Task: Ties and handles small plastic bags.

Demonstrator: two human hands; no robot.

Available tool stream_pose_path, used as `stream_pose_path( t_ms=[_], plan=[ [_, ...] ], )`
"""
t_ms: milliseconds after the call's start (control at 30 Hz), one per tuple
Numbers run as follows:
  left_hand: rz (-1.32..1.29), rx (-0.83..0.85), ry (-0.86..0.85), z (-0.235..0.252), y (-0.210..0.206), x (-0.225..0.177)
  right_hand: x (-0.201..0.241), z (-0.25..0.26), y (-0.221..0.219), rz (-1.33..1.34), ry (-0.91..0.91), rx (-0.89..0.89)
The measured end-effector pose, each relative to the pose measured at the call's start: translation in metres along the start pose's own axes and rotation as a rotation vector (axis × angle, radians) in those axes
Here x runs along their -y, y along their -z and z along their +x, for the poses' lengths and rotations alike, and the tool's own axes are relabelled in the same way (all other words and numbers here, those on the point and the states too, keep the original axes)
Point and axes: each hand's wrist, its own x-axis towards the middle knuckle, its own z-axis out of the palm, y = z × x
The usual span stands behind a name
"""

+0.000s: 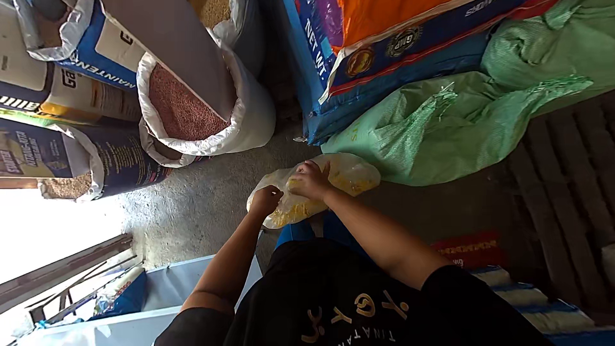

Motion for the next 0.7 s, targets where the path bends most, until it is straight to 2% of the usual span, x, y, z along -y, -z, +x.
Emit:
stream_pose_path(
  t_ms=[133,300,433,533,633,700],
  plan=[
    [0.258,-0.064,0.038,0.008,-0.004,-0.001,-0.003,-0.008,-0.028,-0.056,0.012,-0.007],
    [0.334,0.018,0.025,0.021,-0.005,-0.001,-0.008,-0.015,-0.039,-0.134,0.056,-0.067],
    [0.239,0.238,-0.043,0.034,0.009,-0.001,-0.008,-0.020,-0.047,-0.197,0.059,-0.104],
    [0.110,0.330,-0.017,0.038,0.008,0.000,-0.005,-0.022,-0.051,-0.207,0.031,-0.082],
    [-0.099,0.336,0.076,0.040,0.006,0.006,-0.008,-0.022,-0.052,-0.199,0.058,-0.077],
    [-0.234,0.264,0.151,0.042,0.001,0.005,-0.009,-0.021,-0.050,-0.187,0.077,-0.083]
  ],
)
